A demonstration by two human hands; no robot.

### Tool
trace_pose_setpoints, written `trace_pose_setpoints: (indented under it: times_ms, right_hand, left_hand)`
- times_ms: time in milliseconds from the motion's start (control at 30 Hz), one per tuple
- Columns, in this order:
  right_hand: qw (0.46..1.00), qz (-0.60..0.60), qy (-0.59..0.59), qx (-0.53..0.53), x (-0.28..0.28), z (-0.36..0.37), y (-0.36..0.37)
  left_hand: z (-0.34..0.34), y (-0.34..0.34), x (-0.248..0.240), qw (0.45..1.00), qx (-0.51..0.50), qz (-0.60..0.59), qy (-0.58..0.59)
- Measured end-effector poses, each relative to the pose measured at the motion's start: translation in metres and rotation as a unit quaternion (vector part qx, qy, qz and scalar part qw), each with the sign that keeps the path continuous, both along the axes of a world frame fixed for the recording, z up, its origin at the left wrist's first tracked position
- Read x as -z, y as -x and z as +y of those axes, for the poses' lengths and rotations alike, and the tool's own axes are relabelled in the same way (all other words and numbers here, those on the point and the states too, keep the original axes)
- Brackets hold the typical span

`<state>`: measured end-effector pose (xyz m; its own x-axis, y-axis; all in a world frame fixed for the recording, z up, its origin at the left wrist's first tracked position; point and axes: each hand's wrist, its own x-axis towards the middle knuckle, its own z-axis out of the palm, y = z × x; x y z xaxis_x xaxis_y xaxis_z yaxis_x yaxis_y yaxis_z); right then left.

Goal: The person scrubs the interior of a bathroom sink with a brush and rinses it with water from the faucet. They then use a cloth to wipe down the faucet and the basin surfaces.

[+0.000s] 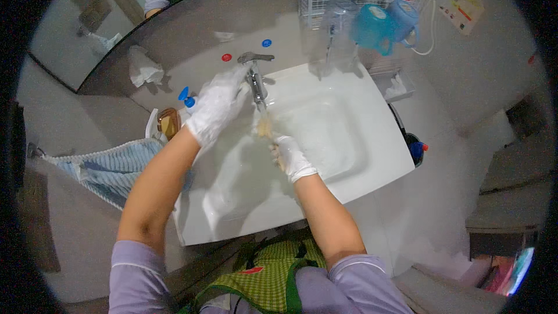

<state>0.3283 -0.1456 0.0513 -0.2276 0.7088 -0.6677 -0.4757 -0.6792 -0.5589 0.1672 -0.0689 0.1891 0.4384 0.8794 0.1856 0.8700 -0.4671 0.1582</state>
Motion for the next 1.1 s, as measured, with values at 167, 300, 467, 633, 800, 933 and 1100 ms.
trace_pose_setpoints:
  times_ms: [167, 300, 467, 633, 800, 933, 1100]
  right_hand:
    - [0.974, -0.200, -0.081, -0.065, 0.002, -0.029, -0.018]
    - [0.790, -0.535, -0.285, -0.087, 0.028, -0.056, -0.032]
    - [0.617, -0.583, -0.491, -0.199, 0.041, -0.071, -0.064]
    - [0.832, -0.492, -0.244, -0.078, 0.019, -0.082, -0.116]
    - [0.966, -0.215, -0.144, 0.025, 0.011, -0.082, -0.159]
    - [0.953, -0.232, -0.192, -0.013, 0.019, -0.083, -0.180]
    - [0.879, -0.359, -0.299, -0.097, 0.013, -0.086, -0.206]
  left_hand:
    - [0.029, -0.059, 0.029, 0.993, -0.041, 0.104, -0.038]
    - [0.034, -0.059, 0.034, 0.997, -0.063, 0.030, 0.044]
    - [-0.003, -0.036, 0.053, 0.874, -0.094, -0.456, 0.143]
    - [-0.097, 0.010, 0.130, 0.928, -0.152, -0.328, -0.092]
    - [-0.102, 0.042, 0.155, 0.921, -0.333, -0.200, -0.033]
    - [-0.065, -0.012, 0.161, 0.951, -0.264, -0.069, 0.145]
    - [-0.021, -0.059, 0.200, 0.962, -0.228, -0.042, 0.146]
